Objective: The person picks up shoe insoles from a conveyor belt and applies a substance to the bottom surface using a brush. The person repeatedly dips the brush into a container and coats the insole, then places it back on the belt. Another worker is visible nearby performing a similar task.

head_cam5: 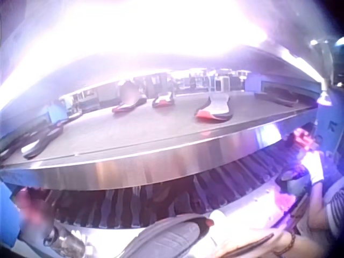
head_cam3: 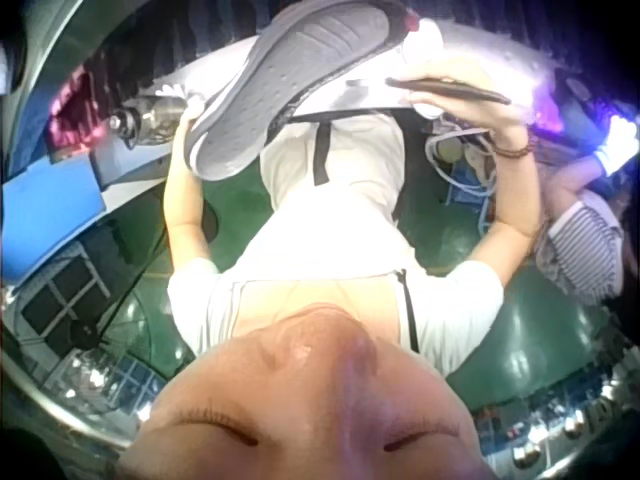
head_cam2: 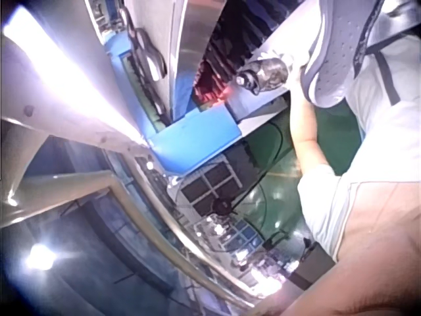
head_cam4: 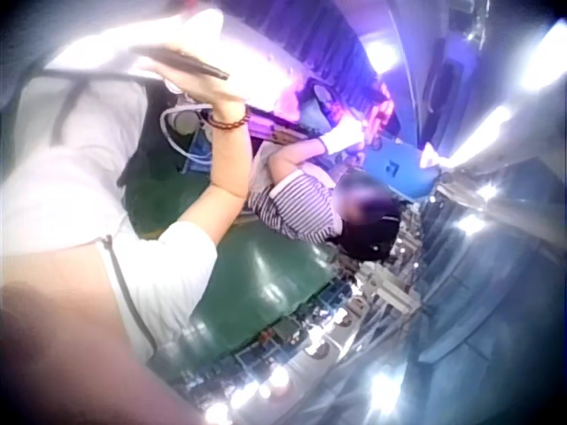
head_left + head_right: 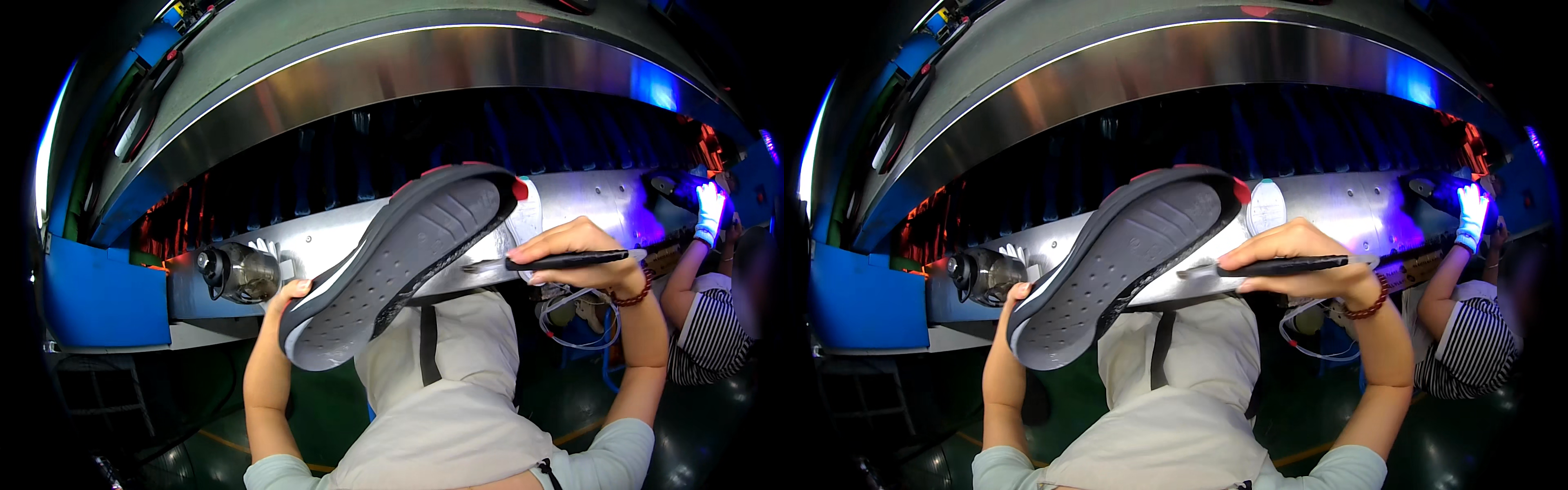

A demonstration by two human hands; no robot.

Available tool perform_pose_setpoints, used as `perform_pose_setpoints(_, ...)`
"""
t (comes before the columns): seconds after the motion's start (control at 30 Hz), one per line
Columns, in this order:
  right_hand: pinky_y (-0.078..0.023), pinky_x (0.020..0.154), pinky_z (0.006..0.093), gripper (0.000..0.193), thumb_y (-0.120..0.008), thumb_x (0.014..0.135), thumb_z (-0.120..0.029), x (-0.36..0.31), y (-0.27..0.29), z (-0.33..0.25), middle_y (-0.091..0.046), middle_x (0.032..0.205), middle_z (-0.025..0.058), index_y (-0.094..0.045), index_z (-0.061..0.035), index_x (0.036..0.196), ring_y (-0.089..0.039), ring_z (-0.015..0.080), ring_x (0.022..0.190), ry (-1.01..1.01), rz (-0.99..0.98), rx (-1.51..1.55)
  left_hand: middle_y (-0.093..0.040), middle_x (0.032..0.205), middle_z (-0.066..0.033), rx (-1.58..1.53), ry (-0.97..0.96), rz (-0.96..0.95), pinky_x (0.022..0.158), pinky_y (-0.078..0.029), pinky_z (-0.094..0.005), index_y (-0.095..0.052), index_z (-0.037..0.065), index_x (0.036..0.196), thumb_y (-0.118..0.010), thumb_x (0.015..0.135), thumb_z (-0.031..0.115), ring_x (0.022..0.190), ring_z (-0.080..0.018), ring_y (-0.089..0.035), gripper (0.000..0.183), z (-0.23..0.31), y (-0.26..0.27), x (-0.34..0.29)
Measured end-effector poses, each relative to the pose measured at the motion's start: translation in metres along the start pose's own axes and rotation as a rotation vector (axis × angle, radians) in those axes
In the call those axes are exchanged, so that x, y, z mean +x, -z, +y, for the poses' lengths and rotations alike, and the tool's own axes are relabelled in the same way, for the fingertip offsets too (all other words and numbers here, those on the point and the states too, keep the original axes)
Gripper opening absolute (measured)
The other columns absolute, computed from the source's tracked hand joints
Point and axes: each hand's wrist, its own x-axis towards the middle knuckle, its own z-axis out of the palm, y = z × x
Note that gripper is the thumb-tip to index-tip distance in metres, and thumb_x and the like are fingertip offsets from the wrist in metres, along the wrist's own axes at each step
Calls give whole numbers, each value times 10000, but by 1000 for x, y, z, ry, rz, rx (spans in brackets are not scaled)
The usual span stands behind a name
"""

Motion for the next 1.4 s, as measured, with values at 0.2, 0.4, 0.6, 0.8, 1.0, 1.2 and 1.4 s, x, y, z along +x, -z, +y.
perform_pose_setpoints(0.2, -485, 706, 251, 188, -600, 709, 34, 37, -74, 14, -603, 942, 156, -599, 35, 897, -593, 172, 823, -40, 114, 537, -544, 1055, -156, -178, -75, -106, 798, -437, -347, -478, 17, 1148, -462, 774, 398, 913, -232, -550, 534, -26, -4, 44)
perform_pose_setpoints(0.4, -447, 629, 200, 137, -609, 740, -45, 38, -45, 75, -614, 795, 53, -615, 4, 867, -559, 86, 706, -203, 623, 434, -541, 1059, -161, -249, -128, -139, 800, -438, -351, -476, 17, 1150, -458, 774, 402, 916, -236, -550, 538, -30, -2, 54)
perform_pose_setpoints(0.6, -441, 682, 335, 126, -601, 668, -36, 44, -93, 70, -598, 796, 137, -591, -12, 791, -556, 288, 733, -116, 916, -448, -539, 1062, -165, -269, -131, -168, 801, -439, -356, -475, 17, 1151, -454, 774, 406, 919, -240, -550, 543, -35, -7, 70)
perform_pose_setpoints(0.8, -461, 624, 284, 154, -637, 643, -27, 44, -145, 19, -618, 806, 139, -610, 1, 791, -578, 237, 669, 26, 642, -124, -536, 1066, -169, -260, -140, -149, 802, -440, -360, -473, 16, 1153, -450, 774, 410, 921, -244, -550, 547, -32, -7, 66)
perform_pose_setpoints(1.0, -447, 689, 228, 186, -581, 744, -41, 18, -98, 28, -612, 907, 84, -605, 0, 924, -570, 126, 792, -220, 398, 847, -534, 1069, -174, -243, -133, -131, 804, -441, -365, -472, 16, 1154, -445, 774, 415, 924, -248, -551, 552, -30, -3, 55)
perform_pose_setpoints(1.2, -361, 668, 220, 190, -480, 831, -113, -47, -59, 51, -512, 913, 48, -496, -26, 1000, -464, 107, 783, -2, 1423, 802, -531, 1073, -178, -197, -192, -124, 805, -442, -369, -470, 15, 1156, -441, 774, 419, 927, -252, -551, 556, -17, 12, 12)
perform_pose_setpoints(1.4, -366, 586, 177, 178, -511, 815, -95, -56, -76, 54, -540, 903, 53, -515, -28, 979, -475, 84, 713, -227, 1542, 859, -529, 1076, -182, -198, -595, -369, 806, -443, -373, -469, 15, 1157, -437, 774, 423, 930, -256, -551, 561, 68, -24, 38)
